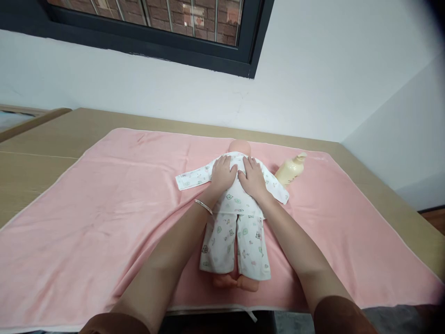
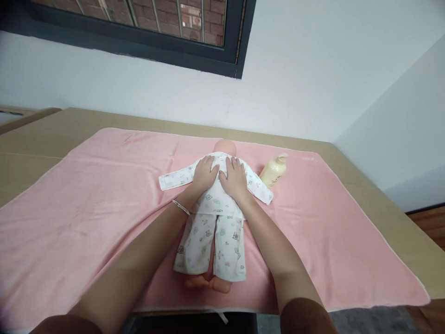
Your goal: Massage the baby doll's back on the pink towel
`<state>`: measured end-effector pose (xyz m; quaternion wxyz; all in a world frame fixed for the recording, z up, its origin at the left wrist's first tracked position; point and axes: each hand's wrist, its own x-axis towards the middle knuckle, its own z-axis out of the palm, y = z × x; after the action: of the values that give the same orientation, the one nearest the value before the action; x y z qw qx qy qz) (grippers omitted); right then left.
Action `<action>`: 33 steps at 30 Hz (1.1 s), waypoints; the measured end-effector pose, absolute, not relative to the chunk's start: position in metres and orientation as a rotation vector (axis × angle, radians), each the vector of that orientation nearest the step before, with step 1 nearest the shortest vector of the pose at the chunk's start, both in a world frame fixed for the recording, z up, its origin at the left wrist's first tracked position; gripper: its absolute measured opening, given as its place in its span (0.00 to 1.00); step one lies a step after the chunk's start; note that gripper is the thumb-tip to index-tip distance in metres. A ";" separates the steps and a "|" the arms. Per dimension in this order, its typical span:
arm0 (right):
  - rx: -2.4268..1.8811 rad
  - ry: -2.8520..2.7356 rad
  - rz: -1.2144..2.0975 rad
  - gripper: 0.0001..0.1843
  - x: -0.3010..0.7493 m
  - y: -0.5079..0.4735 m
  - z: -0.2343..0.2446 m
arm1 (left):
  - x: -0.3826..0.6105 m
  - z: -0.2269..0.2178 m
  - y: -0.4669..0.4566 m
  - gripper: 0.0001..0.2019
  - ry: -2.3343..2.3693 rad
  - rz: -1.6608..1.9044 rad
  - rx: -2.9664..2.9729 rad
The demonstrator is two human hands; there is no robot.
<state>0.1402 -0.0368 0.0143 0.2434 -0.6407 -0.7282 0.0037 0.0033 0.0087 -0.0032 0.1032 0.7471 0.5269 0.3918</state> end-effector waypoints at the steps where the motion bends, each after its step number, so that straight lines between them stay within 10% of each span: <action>1: -1.760 -2.014 0.020 0.34 0.141 -0.036 0.014 | 0.003 -0.005 0.009 0.21 1.546 1.154 2.212; 33: -1.692 -1.970 -0.031 0.29 0.145 -0.038 0.010 | 0.009 -0.001 -0.002 0.20 1.495 1.259 2.247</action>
<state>0.1450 -0.0375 0.0101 0.2687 -0.6276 -0.7306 -0.0113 0.0092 -0.0020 -0.0009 0.0817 0.7521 0.5002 0.4213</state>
